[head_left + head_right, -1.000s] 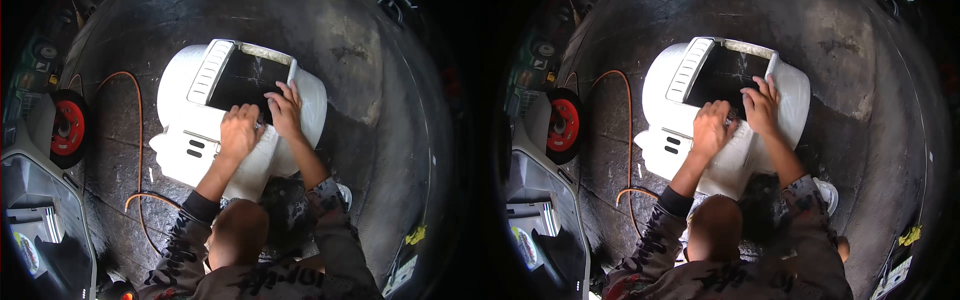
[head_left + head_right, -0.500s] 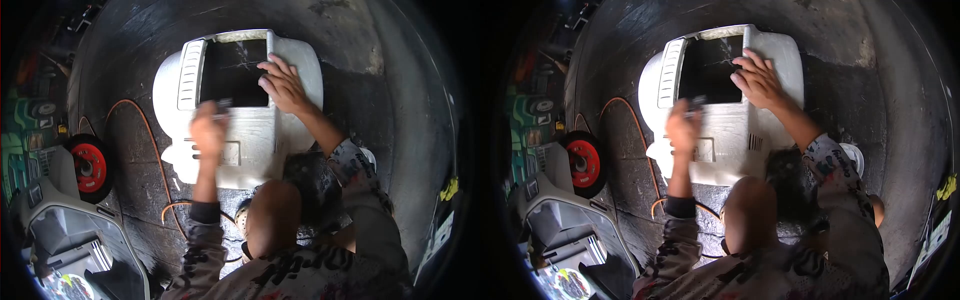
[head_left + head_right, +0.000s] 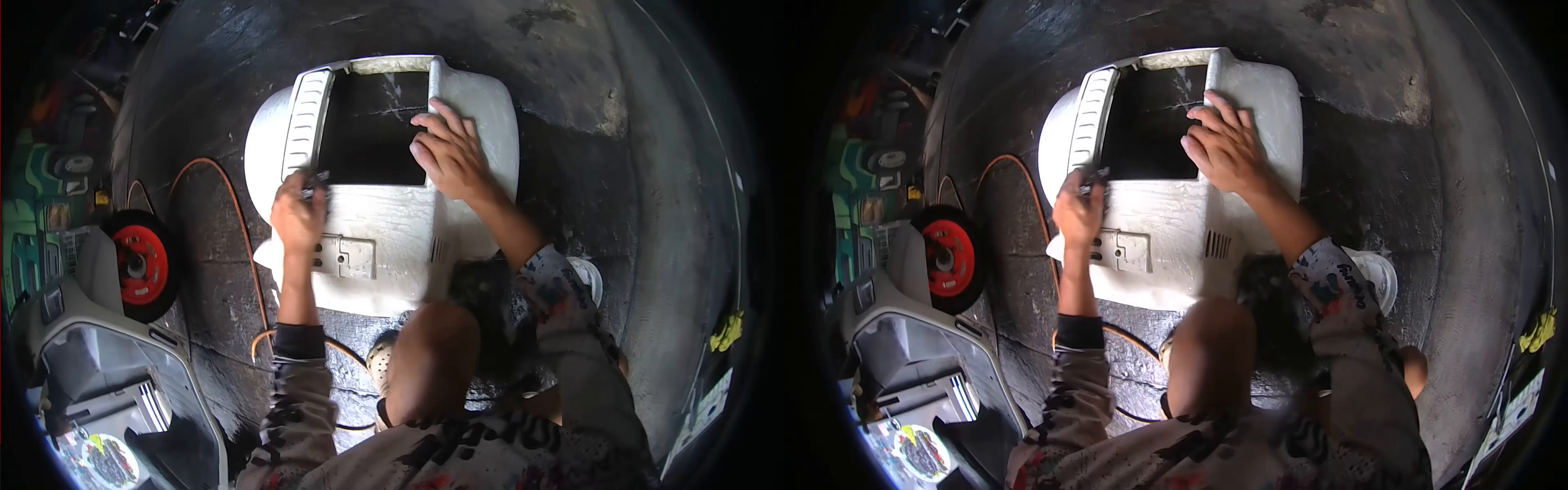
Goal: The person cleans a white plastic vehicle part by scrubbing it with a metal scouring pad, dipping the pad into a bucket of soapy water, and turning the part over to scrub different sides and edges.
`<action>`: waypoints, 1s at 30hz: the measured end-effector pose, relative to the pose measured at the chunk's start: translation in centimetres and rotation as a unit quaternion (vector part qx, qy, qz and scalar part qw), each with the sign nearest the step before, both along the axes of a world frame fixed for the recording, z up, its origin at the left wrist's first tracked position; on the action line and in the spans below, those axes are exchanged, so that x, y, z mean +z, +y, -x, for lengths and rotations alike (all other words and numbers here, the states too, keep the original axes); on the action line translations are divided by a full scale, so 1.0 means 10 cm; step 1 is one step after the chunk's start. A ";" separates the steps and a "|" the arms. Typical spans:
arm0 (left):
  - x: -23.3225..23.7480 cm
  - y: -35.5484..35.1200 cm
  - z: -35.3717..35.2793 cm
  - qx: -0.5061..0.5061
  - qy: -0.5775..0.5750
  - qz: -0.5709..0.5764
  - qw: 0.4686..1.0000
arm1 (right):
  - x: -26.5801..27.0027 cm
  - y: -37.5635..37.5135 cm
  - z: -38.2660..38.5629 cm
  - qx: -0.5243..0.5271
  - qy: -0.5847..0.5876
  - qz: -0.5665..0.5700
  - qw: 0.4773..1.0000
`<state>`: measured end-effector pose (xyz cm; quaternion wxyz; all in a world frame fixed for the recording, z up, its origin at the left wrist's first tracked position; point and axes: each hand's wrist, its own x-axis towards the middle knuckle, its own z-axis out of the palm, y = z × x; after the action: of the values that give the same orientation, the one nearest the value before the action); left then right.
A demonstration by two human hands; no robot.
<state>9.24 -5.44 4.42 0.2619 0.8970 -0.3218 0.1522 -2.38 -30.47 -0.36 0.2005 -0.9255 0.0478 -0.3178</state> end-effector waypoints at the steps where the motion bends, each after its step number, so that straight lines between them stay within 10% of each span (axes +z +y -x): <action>1: -0.09 -0.10 0.14 -0.008 0.090 0.003 0.996 | -0.02 0.05 0.03 0.009 0.006 -0.005 1.000; 7: -0.05 -0.64 0.84 -0.198 0.032 0.033 0.979 | -0.03 -0.10 0.02 0.043 0.001 -0.013 0.999; 9: -0.18 -0.04 0.10 -0.147 -0.003 0.086 0.985 | -0.04 -0.09 0.06 0.046 0.012 -0.015 0.999; 12: 0.10 0.24 -0.13 -0.004 0.239 -0.055 0.969 | -0.02 -0.05 0.01 0.032 0.011 -0.024 0.999; 14: -0.34 -0.06 0.24 -0.081 -0.032 0.105 0.991 | -0.03 -0.02 0.01 0.012 -0.006 -0.016 1.000; 19: -0.25 -0.28 0.69 -0.158 -0.078 0.072 0.982 | -0.11 -0.10 0.03 0.048 -0.026 -0.021 0.998; 21: 0.14 0.30 0.27 -0.057 0.189 0.050 0.979 | -0.08 -0.06 0.04 0.043 -0.019 -0.010 0.999; 22: -0.37 0.74 -0.27 -0.097 -0.204 0.037 0.973 | -0.06 -0.06 0.04 0.032 -0.014 0.001 0.999; 26: -0.07 0.21 0.32 -0.127 0.033 -0.076 0.988 | -0.03 -0.05 0.05 0.029 -0.019 0.011 0.999; 28: -0.40 0.38 0.30 -0.158 -0.176 -0.119 0.964 | -0.01 -0.06 0.06 0.037 -0.017 0.010 0.999; 30: 0.24 0.37 0.30 -0.117 0.018 -0.172 0.978 | -0.06 -0.07 0.02 0.047 -0.040 0.004 0.998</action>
<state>6.22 -1.75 6.85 0.1252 0.8873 -0.4414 0.0465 -2.55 -31.16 -0.98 0.2137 -0.9140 -0.0053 -0.3449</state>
